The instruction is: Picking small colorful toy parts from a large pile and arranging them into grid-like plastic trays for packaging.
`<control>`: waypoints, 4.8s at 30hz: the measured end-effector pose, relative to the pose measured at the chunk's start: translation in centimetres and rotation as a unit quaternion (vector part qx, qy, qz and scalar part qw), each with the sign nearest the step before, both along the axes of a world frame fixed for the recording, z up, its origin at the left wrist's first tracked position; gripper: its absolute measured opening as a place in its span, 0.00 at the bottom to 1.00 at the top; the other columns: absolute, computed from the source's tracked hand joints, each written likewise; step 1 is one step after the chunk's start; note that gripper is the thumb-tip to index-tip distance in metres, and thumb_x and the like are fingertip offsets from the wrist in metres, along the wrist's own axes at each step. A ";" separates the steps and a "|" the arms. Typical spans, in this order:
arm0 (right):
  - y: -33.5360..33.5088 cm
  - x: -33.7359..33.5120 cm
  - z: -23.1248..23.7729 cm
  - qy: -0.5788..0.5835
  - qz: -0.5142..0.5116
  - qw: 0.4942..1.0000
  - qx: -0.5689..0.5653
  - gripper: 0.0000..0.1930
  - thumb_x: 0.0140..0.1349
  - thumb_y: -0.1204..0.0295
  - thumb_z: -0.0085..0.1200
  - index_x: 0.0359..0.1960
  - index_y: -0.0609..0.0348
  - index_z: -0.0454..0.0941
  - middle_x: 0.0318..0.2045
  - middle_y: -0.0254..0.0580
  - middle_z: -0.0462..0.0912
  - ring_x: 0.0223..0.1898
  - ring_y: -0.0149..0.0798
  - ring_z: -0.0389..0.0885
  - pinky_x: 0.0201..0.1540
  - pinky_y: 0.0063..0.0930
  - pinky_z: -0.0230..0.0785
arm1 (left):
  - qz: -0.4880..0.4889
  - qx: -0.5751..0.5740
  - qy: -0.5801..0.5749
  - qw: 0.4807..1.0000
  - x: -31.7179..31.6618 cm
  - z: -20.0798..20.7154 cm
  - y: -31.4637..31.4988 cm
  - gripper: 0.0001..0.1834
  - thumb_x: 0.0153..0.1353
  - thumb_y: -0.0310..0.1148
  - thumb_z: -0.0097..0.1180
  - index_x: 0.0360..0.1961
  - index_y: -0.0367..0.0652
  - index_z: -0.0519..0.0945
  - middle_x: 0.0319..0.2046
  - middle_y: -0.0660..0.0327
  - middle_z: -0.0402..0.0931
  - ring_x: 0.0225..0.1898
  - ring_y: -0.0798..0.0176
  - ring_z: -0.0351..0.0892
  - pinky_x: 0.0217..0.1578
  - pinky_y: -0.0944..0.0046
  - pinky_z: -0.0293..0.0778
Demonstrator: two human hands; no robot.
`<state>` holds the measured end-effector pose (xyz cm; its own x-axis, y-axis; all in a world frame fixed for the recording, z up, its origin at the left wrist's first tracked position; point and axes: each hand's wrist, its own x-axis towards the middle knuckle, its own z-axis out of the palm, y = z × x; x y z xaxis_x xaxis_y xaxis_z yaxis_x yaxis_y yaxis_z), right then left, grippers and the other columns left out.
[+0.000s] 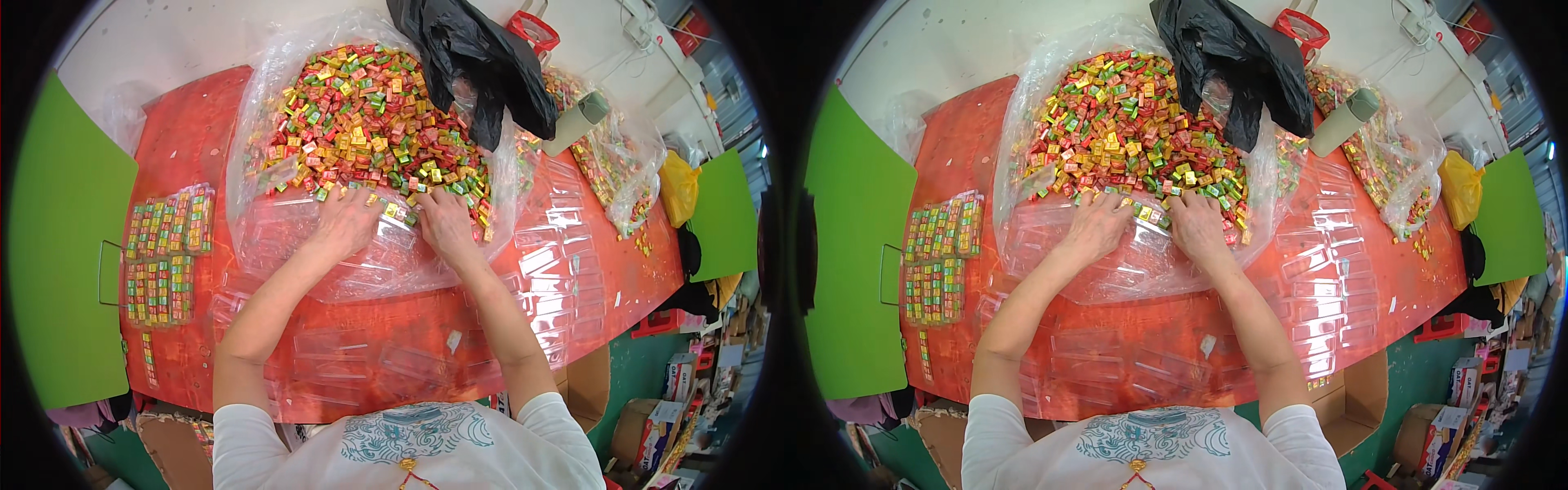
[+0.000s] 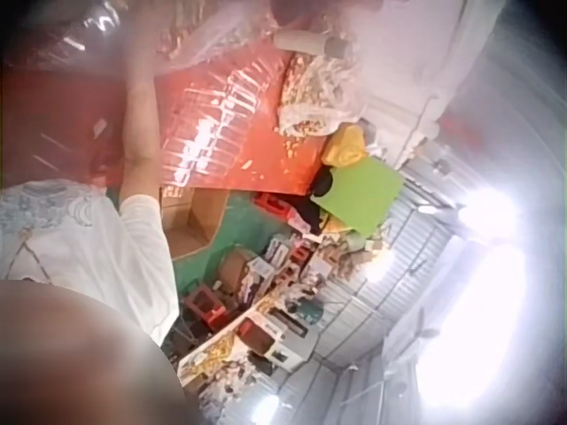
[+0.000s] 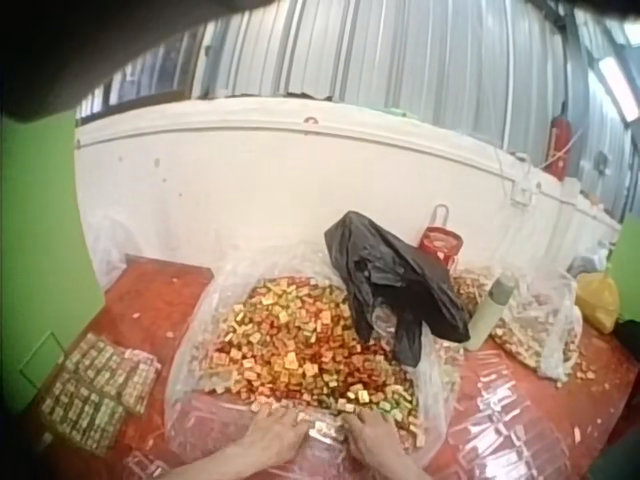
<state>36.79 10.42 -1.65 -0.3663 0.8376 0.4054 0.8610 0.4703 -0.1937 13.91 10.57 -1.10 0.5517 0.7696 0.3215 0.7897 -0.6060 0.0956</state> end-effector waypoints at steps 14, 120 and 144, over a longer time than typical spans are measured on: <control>0.2 1.8 0.3 -0.090 -0.002 0.994 0.063 0.06 0.53 0.71 0.58 0.33 0.53 0.78 0.32 0.40 0.76 0.38 0.42 0.78 0.44 0.38 0.63 | -0.065 0.016 0.008 0.998 3.1 -1.8 -1.0 0.15 0.53 0.30 0.59 0.43 0.50 0.83 0.42 0.54 0.74 0.52 0.51 0.73 0.59 0.44 0.61; -1.7 0.2 -0.5 -0.161 0.136 0.974 0.082 0.16 0.60 0.68 0.52 0.49 0.58 0.78 0.36 0.39 0.77 0.41 0.40 0.76 0.48 0.35 0.65 | 0.050 -0.002 -0.048 0.998 0.0 -2.6 1.0 0.20 0.57 0.27 0.53 0.52 0.46 0.81 0.50 0.56 0.76 0.53 0.53 0.71 0.56 0.52 0.63; 0.0 -0.8 -1.8 0.084 -0.004 0.987 -0.135 0.12 0.60 0.67 0.55 0.44 0.57 0.78 0.39 0.45 0.79 0.44 0.51 0.78 0.47 0.45 0.67 | 0.028 -0.145 -0.287 0.946 -0.5 -1.6 -0.2 0.20 0.61 0.27 0.51 0.56 0.44 0.78 0.47 0.52 0.76 0.53 0.49 0.75 0.55 0.48 0.68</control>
<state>35.97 10.42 -3.45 -0.3063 0.9257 0.2219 0.8089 0.3760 -0.4520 13.41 10.35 -2.66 0.3055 0.8946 0.3263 0.5872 -0.4467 0.6750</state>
